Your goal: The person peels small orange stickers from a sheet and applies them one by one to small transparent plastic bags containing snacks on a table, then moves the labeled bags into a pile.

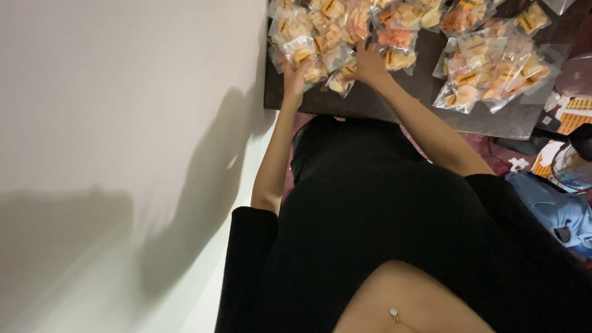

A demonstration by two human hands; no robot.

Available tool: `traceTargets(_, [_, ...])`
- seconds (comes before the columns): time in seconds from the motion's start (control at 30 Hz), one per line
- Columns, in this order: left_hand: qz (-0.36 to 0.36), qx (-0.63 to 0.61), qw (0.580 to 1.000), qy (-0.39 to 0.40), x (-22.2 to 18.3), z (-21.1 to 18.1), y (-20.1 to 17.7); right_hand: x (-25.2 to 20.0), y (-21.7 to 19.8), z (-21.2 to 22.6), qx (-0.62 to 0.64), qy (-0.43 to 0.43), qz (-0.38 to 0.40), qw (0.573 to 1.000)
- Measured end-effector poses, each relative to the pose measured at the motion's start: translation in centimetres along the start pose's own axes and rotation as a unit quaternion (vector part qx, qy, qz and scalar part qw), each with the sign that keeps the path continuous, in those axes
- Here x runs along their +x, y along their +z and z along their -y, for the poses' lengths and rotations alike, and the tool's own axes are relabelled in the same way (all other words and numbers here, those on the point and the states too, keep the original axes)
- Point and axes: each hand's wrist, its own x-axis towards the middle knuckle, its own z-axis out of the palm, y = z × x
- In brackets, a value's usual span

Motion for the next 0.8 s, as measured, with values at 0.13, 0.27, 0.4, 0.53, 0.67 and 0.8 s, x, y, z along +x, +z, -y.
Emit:
traceTargets(0.13, [0.002,0.086,0.995,-0.054,-1.5,-1.1,1.1,-0.3,-0.3,0.6,0.021,0.036,-0.005,0.999])
traceTargets(0.27, [0.058,0.114,0.991,-0.048,-1.7,-0.5,1.5,0.5,-0.1,-1.0,-0.017,-0.034,-0.031,0.999])
traceTargets(0.4, [0.042,0.110,0.992,-0.044,-2.2,-1.7,1.7,-0.5,-2.5,-1.7,0.015,-0.179,-0.103,0.978])
traceTargets(0.53, [0.061,0.040,0.997,-0.025,-2.5,-3.2,2.1,-4.0,-8.8,-0.2,0.052,-0.207,-0.030,0.976])
traceTargets(0.67, [0.088,0.125,0.987,-0.053,-4.2,-5.4,3.8,-7.2,-14.6,3.6,0.082,-0.253,0.068,0.962])
traceTargets(0.8, [0.189,0.179,0.964,-0.044,-4.3,-4.8,4.4,-7.1,-15.3,5.6,0.081,-0.329,0.057,0.939])
